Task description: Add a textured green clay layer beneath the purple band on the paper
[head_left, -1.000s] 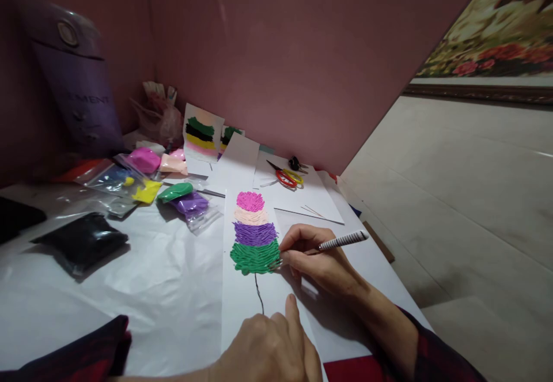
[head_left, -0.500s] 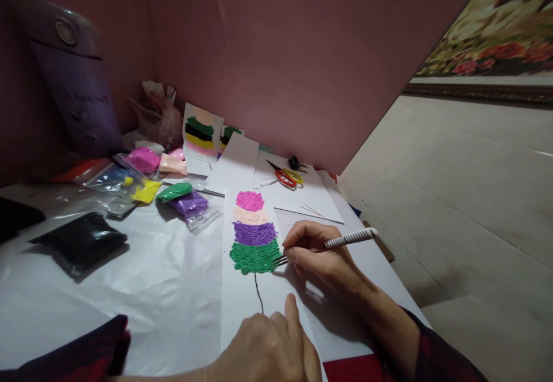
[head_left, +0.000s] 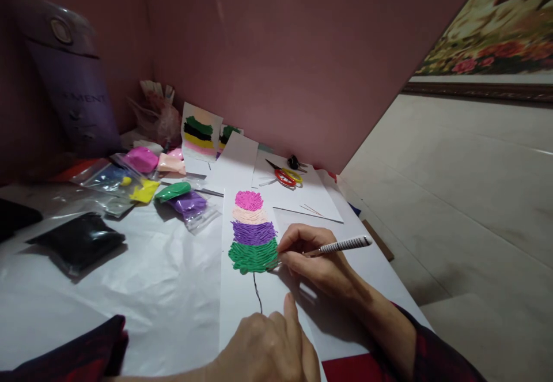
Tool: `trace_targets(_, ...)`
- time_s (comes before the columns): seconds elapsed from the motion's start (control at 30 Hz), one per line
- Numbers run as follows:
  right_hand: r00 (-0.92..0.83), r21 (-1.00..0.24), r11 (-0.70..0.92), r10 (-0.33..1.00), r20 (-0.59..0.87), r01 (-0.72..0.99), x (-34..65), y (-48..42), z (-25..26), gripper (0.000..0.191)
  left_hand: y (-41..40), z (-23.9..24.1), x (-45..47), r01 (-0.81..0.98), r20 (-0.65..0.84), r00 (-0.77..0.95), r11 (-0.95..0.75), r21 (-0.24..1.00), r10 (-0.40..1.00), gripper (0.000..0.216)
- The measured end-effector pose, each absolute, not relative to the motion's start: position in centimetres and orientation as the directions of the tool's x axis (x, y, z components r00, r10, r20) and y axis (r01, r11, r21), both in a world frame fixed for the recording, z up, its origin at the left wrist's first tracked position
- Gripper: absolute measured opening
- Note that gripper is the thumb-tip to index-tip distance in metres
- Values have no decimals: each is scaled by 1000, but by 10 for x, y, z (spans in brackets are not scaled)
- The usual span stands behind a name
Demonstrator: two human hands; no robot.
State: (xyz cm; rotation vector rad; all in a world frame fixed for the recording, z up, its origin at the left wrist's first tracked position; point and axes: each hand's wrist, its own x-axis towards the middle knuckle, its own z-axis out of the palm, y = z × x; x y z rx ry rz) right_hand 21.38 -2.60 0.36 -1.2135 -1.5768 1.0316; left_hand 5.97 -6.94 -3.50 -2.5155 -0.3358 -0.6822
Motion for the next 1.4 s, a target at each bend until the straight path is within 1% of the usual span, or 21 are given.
trace_targets(0.1, -118, -969, 164, 983, 143, 185, 214, -26, 3, 7, -70, -34, 59, 374, 523, 843, -836, -401, 126, 8)
trace_targets(0.17, -106, -973, 157, 984, 141, 168, 215, -26, 3, 6, -70, -34, 60, 383, 533, 836, -834, -398, 129, 9)
trace_targets(0.23, -110, -967, 167, 983, 148, 191, 215, -25, 3, 7, -71, -34, 60, 382, 544, 830, -836, -395, 123, 8)
trace_targets(0.37, -134, -934, 237, 969, 207, 267, 213, -26, 4, 11, -70, -34, 60, 383, 555, 824, -832, -401, 112, 8)
trace_targets(0.5, -158, -906, 267, 961, 225, 330, 210, -27, 4, 12, -70, -35, 60, 370, 548, 829, -847, -381, 115, 3)
trace_targets(0.63, -158, -918, 265, 961, 226, 296, 209, -28, 5, 9, -70, -32, 60, 371, 524, 842, -844, -388, 129, 5)
trace_targets(0.73, -139, -927, 259, 964, 228, 271, 210, -27, 5, 8, -70, -31, 60, 358, 519, 847, -841, -405, 111, 8)
trace_targets(0.8, -136, -919, 267, 962, 237, 288, 211, -27, 4, 8, -70, -32, 59, 355, 528, 843, -839, -412, 97, 8)
trace_targets(0.97, -161, -884, 287, 956, 243, 368, 211, -28, 2, 14, -69, -33, 59, 376, 535, 836, -836, -400, 120, 9)
trace_targets(1.07, -170, -896, 285, 956, 240, 341, 211, -29, 3, 14, -70, -32, 59, 372, 544, 832, -835, -405, 107, 8)
trace_targets(1.2, -115, -925, 256, 966, 232, 280, 211, -27, 3, 9, -70, -32, 59, 365, 532, 839, -844, -393, 115, 2)
trace_targets(1.23, -101, -930, 253, 967, 235, 267, 211, -27, 2, 8, -70, -32, 59, 365, 530, 840, -845, -392, 117, 2)
trace_targets(1.33, -97, -936, 275, 961, 260, 218, 208, -28, 1, 4, -71, -30, 57, 382, 586, 804, -844, -376, 102, 8)
trace_targets(1.4, -116, -932, 315, 948, 297, 182, 206, -31, 1, 4, -72, -26, 54, 379, 626, 774, -863, -335, 97, 14)
